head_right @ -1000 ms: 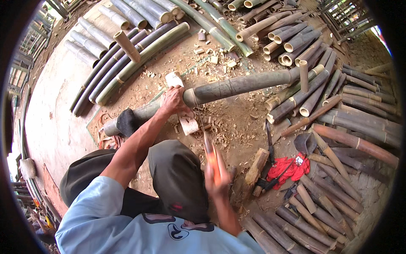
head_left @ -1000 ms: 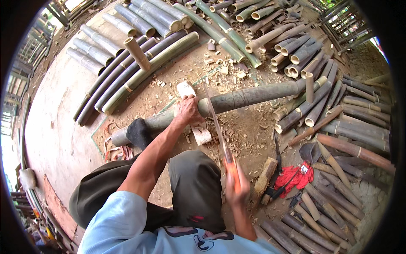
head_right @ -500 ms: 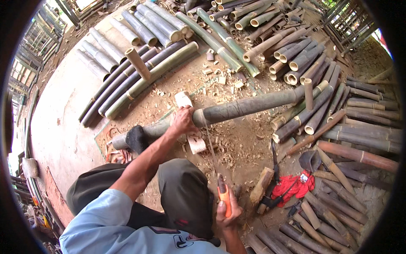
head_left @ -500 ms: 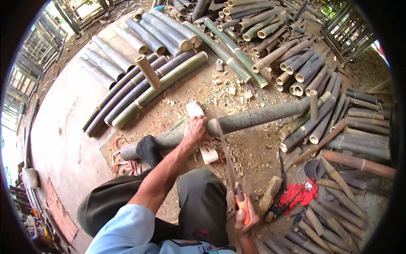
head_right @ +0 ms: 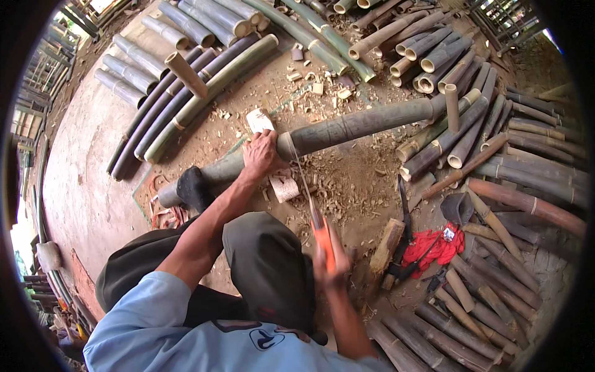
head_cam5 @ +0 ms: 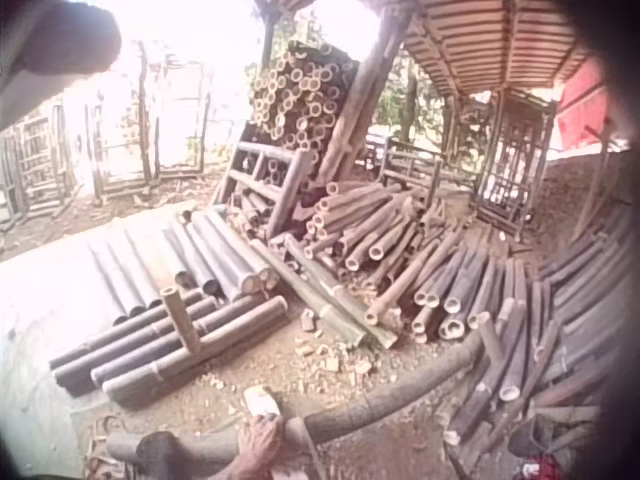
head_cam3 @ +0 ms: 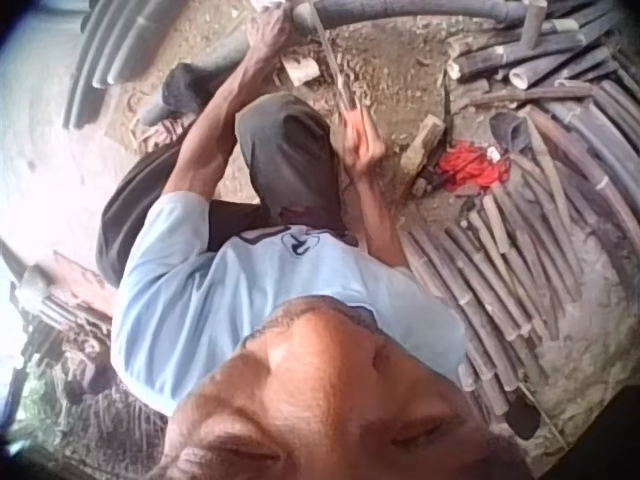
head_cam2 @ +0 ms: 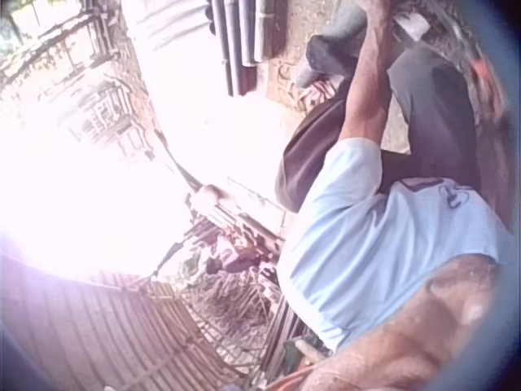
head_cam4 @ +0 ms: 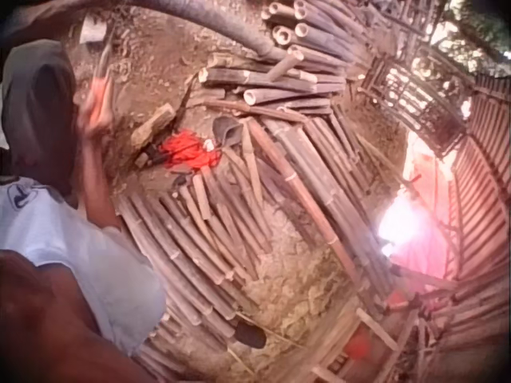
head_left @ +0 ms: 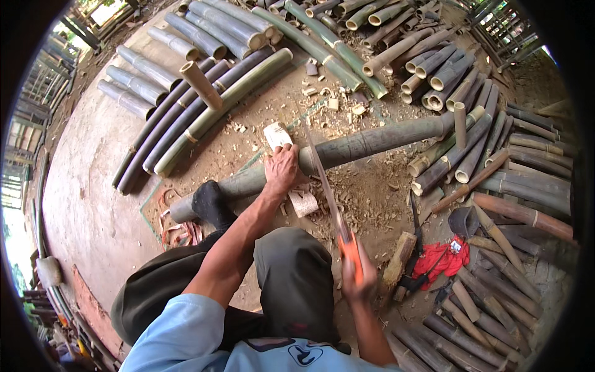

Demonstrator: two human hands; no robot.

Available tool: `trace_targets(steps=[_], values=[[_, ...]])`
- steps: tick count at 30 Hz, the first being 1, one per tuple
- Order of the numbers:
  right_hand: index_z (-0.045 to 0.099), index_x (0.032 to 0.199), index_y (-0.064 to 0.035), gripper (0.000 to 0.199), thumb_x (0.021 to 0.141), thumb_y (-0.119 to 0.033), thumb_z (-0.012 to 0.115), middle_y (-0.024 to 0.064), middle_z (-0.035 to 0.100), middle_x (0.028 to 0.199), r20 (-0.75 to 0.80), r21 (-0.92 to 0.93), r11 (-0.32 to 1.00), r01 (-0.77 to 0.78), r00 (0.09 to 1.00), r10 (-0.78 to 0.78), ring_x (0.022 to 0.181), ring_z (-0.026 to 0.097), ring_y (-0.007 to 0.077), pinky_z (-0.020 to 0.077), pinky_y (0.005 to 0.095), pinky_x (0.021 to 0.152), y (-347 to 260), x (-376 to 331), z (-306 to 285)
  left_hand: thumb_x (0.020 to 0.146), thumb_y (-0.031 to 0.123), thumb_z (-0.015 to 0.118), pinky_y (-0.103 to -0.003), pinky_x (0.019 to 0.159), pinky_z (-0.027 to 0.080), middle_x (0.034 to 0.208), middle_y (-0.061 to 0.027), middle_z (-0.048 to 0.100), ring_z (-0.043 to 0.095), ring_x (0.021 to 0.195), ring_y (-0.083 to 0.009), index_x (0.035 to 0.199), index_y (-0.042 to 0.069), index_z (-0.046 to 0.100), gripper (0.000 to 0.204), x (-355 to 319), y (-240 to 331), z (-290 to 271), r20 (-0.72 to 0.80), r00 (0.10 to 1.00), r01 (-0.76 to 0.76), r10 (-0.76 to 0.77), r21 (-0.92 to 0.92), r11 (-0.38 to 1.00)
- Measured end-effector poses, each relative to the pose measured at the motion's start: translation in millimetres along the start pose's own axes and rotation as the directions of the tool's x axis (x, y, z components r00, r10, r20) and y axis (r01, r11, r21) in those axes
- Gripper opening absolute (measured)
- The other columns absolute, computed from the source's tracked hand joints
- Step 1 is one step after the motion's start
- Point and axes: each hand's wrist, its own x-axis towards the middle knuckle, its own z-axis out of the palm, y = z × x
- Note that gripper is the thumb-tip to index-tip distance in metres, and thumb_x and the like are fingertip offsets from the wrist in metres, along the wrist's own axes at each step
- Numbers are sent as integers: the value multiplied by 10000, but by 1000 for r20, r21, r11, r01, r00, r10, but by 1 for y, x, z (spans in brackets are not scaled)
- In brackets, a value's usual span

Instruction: The person saws through a large piece of bamboo while sitting on the ground, then moves several other bamboo segments from a pile.

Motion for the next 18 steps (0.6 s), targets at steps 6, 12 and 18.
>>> trace_targets(steps=[6, 12, 18], values=[[564, 1336, 73, 435, 978, -173, 565, 255, 714, 1061, 15, 56, 998, -25, 1000, 24, 873, 739, 298, 567, 392, 725, 2, 63, 31, 537, 382, 910, -497, 926, 502, 1163, -119, 632, 571, 1169, -324, 1124, 84, 646, 710, 14, 2, -5, -42, 996, -82, 81, -30, 996], [540, 1363, 94, 480, 1012, -233, 533, 212, 708, 1186, 27, 55, 994, 90, 995, -91, 881, 739, 232, 579, 344, 747, -11, -5, -18, 519, 333, 937, -493, 903, 515, 1128, -128, 653, 609, 1102, -351, 1099, 87, 637, 698, 3, -9, -4, -107, 989, -109, 105, -35, 993], [524, 1401, 38, 482, 989, -201, 597, 212, 723, 1083, 53, 22, 997, -74, 996, 72, 888, 744, 281, 574, 374, 734, 3, 82, 41, 557, 379, 881, -468, 967, 492, 1167, -121, 645, 577, 1172, -329, 1151, 89, 663, 696, 0, 2, -1, -4, 999, -45, 45, -32, 998]])
